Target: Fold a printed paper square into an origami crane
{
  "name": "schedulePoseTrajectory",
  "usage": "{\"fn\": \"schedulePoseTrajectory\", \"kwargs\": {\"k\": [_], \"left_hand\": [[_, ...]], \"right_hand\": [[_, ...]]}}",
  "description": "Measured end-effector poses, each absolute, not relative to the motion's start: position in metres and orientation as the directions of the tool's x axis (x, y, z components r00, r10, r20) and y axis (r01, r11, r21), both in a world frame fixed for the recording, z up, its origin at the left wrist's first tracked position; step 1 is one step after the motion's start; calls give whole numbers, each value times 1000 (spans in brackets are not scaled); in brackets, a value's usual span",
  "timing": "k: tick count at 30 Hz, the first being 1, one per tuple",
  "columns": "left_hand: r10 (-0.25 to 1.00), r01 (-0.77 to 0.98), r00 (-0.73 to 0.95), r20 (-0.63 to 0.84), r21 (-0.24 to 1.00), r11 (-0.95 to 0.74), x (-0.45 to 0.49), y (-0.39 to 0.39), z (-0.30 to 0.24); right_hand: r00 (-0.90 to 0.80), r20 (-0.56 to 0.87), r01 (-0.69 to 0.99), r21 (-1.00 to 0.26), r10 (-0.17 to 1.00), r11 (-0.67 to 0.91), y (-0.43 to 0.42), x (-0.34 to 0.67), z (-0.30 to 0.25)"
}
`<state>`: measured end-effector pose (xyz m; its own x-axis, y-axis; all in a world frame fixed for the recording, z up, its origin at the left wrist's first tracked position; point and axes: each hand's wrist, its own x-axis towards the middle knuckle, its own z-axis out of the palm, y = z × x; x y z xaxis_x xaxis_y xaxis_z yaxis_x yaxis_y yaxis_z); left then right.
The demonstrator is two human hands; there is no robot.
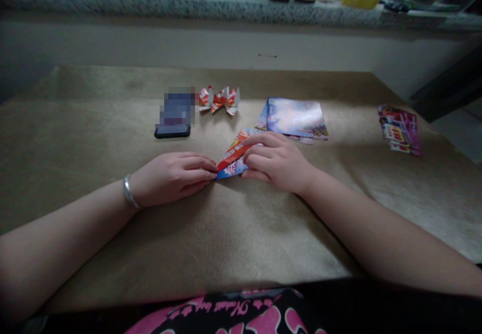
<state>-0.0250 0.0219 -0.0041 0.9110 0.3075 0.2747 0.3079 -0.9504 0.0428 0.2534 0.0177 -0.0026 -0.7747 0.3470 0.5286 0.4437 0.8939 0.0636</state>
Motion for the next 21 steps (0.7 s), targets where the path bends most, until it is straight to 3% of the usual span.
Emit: {"fn": "schedulePoseTrajectory", "kwargs": {"k": [6,9,16,21], "left_hand": [[286,280,908,305,64,-958,-25,24,-6],[273,268,910,314,58,-962,-23,24,-7],[296,282,905,305,92,-955,-24,23,-5],[358,356,883,305,63,-932,-22,21,-3]], "right_hand": [[-656,442,561,-257,612,787,12,252,-9],[-582,393,616,-358,712,701,15,250,-13],[-458,177,717,-505,871,480,31,246,-16],[-420,97,769,-491,902,410,32,243,-12]]}}
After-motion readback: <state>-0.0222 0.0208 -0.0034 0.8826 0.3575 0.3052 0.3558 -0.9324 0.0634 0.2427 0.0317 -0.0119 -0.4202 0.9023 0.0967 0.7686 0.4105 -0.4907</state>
